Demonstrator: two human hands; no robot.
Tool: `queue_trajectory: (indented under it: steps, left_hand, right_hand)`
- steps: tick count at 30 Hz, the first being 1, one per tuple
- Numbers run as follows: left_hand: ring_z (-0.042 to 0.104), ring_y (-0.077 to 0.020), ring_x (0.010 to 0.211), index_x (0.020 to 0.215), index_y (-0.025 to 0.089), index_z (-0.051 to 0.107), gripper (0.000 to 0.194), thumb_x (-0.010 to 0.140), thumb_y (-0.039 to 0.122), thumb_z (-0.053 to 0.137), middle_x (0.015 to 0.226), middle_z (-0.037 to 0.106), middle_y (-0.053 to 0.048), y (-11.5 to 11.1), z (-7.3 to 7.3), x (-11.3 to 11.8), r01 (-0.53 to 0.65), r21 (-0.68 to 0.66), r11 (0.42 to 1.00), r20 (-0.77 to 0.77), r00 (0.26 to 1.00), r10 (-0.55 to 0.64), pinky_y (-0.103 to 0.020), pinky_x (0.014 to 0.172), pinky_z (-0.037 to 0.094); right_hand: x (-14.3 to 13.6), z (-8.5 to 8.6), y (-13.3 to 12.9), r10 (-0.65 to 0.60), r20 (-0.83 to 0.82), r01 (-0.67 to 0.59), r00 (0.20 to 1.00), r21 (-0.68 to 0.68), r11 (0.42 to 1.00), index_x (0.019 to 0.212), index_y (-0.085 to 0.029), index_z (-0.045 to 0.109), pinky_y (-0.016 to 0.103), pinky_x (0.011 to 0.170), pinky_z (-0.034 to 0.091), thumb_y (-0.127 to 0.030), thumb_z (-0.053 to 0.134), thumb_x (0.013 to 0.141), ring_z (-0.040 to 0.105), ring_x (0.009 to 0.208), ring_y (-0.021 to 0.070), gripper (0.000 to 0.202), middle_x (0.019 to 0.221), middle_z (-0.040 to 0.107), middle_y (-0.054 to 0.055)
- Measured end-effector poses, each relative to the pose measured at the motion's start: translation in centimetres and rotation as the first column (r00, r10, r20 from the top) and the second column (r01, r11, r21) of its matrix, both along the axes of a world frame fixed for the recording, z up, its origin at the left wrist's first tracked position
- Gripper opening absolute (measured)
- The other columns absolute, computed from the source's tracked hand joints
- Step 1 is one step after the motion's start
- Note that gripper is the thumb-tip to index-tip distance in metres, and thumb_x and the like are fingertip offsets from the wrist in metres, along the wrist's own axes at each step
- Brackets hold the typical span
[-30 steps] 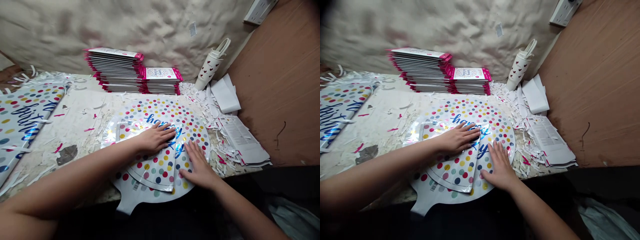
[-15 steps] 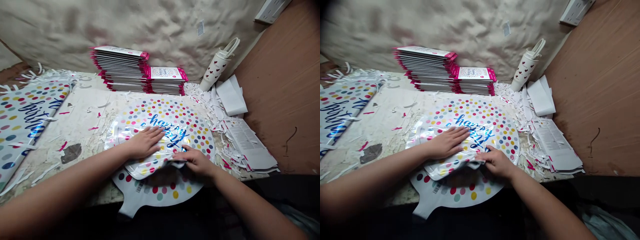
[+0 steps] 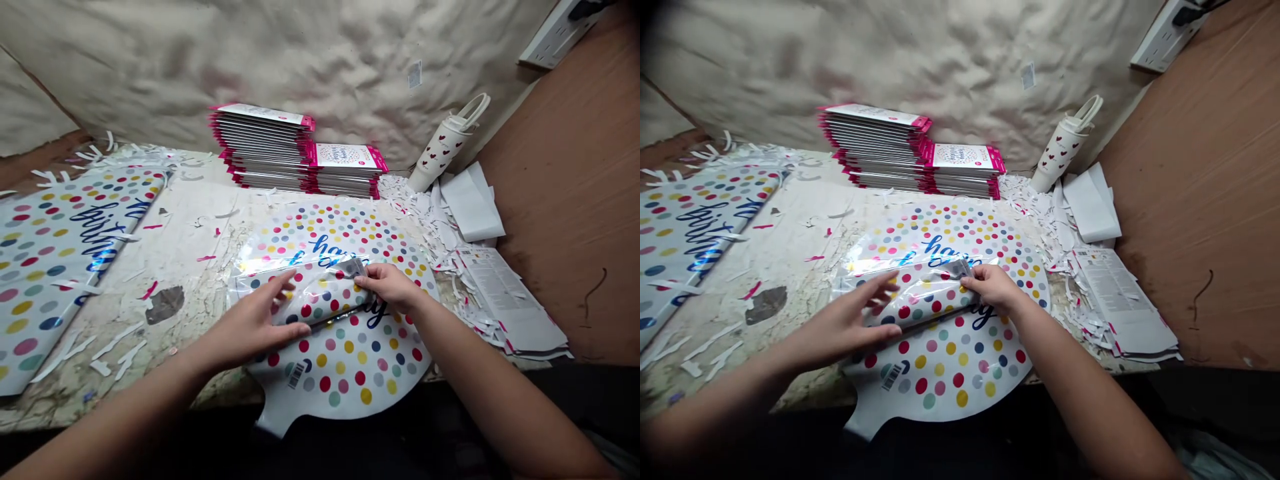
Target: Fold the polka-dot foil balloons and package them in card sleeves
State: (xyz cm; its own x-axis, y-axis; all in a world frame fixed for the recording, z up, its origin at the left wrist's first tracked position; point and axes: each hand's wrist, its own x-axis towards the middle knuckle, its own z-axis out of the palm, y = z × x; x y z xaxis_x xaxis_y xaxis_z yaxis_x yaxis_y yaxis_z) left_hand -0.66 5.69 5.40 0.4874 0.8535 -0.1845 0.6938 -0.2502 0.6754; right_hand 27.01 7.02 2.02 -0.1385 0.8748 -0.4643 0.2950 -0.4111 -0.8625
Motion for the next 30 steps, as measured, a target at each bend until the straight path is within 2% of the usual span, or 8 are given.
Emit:
queue_trajectory:
  steps: [4, 9, 11, 13, 16, 20, 26, 30]
  left_hand:
    - [0.063, -0.0196, 0.073, 0.099, 0.023, 0.063, 0.036, 0.080, 0.050, 0.050, 0.083, 0.067, -0.002, -1.4, -1.7, 0.7, 0.021, -0.199, 0.980, 0.079, 0.997, -0.005, -0.025, 0.058, 0.048]
    - [0.054, -0.0141, 0.055, 0.062, 0.019, 0.058, 0.037, 0.081, 0.049, 0.048, 0.059, 0.058, 0.000, -1.7, -1.0, 0.9, 0.193, -0.042, 0.980, 0.015, 0.981, -0.192, -0.022, 0.049, 0.038]
    - [0.058, -0.0150, 0.064, 0.071, 0.019, 0.062, 0.040, 0.086, 0.049, 0.040, 0.068, 0.063, -0.001, -1.0, -0.8, 1.3, 0.314, -0.014, 0.949, 0.053, 0.948, -0.313, -0.023, 0.057, 0.043]
    - [0.059, -0.0202, 0.095, 0.102, 0.018, 0.063, 0.041, 0.090, 0.043, 0.032, 0.103, 0.065, -0.007, -0.2, -1.4, 2.1, 0.336, 0.112, 0.935, 0.027, 0.940, -0.341, -0.029, 0.082, 0.045]
    - [0.026, -0.0294, 0.133, 0.136, 0.014, 0.037, 0.052, 0.090, 0.039, 0.034, 0.144, 0.032, -0.013, 0.8, -3.3, 3.7, 0.371, 0.248, 0.895, -0.208, 0.923, -0.325, -0.045, 0.107, 0.021]
    - [0.009, -0.0357, 0.136, 0.143, 0.014, 0.023, 0.076, 0.082, 0.054, 0.045, 0.150, 0.011, -0.013, 0.9, -5.3, 4.3, 0.432, 0.140, 0.891, -0.347, 0.864, -0.365, -0.050, 0.109, 0.015]
    - [0.024, -0.0290, 0.134, 0.140, 0.019, 0.032, 0.058, 0.087, 0.042, 0.038, 0.147, 0.024, -0.007, -1.0, -5.3, -3.4, 0.343, 0.204, 0.917, -0.387, 0.889, -0.247, -0.045, 0.110, 0.019]
    - [0.046, -0.0285, 0.122, 0.128, 0.012, 0.049, 0.051, 0.087, 0.034, 0.028, 0.133, 0.047, -0.012, -3.0, -2.4, -8.5, 0.221, 0.240, 0.945, -0.567, 0.822, -0.048, -0.045, 0.101, 0.036]
  right_hand:
    - [0.1, 0.3, -0.8, 0.001, -0.096, 0.004, 0.995, 0.046, 0.999, 0.077, -0.016, 0.061, 0.021, 0.051, 0.045, -0.040, 0.072, 0.063, 0.052, 0.053, 0.0077, 0.030, 0.067, 0.059, -0.002]
    - [0.8, -0.2, -1.9, 0.034, -0.140, -0.014, 0.990, 0.145, 0.989, 0.070, -0.015, 0.062, 0.027, 0.062, 0.048, -0.043, 0.072, 0.062, 0.059, 0.064, 0.0141, 0.031, 0.067, 0.062, 0.001]
    - [1.4, -0.4, -2.2, 0.109, -0.120, -0.090, 0.987, 0.155, 0.984, 0.068, -0.014, 0.063, 0.028, 0.064, 0.048, -0.045, 0.069, 0.066, 0.059, 0.065, 0.0148, 0.032, 0.066, 0.062, 0.001]
    - [1.9, -0.4, -2.3, 0.204, -0.083, -0.192, 0.975, 0.133, 0.972, 0.069, -0.012, 0.064, 0.028, 0.063, 0.048, -0.047, 0.068, 0.067, 0.059, 0.065, 0.0153, 0.034, 0.067, 0.063, 0.002]
    - [2.2, -0.2, -1.9, 0.286, -0.002, -0.284, 0.958, 0.106, 0.953, 0.074, -0.013, 0.064, 0.028, 0.063, 0.049, -0.053, 0.063, 0.069, 0.059, 0.066, 0.0152, 0.041, 0.070, 0.062, 0.003]
    - [1.3, -0.3, -0.7, 0.221, 0.124, -0.235, 0.967, 0.109, 0.966, 0.072, -0.017, 0.056, 0.024, 0.051, 0.045, -0.058, 0.047, 0.079, 0.052, 0.051, 0.0104, 0.043, 0.062, 0.053, -0.001]
    - [-1.5, 0.0, 1.1, 0.101, 0.423, -0.174, 0.900, 0.139, 0.975, 0.059, -0.019, 0.046, 0.022, 0.046, 0.032, -0.045, 0.044, 0.083, 0.040, 0.047, 0.0095, 0.035, 0.053, 0.043, -0.003]
    - [-3.0, 0.2, 1.9, 0.084, 0.582, -0.201, 0.809, 0.139, 0.970, 0.058, -0.018, 0.047, 0.023, 0.050, 0.030, -0.037, 0.044, 0.084, 0.043, 0.055, 0.0115, 0.032, 0.059, 0.049, -0.001]
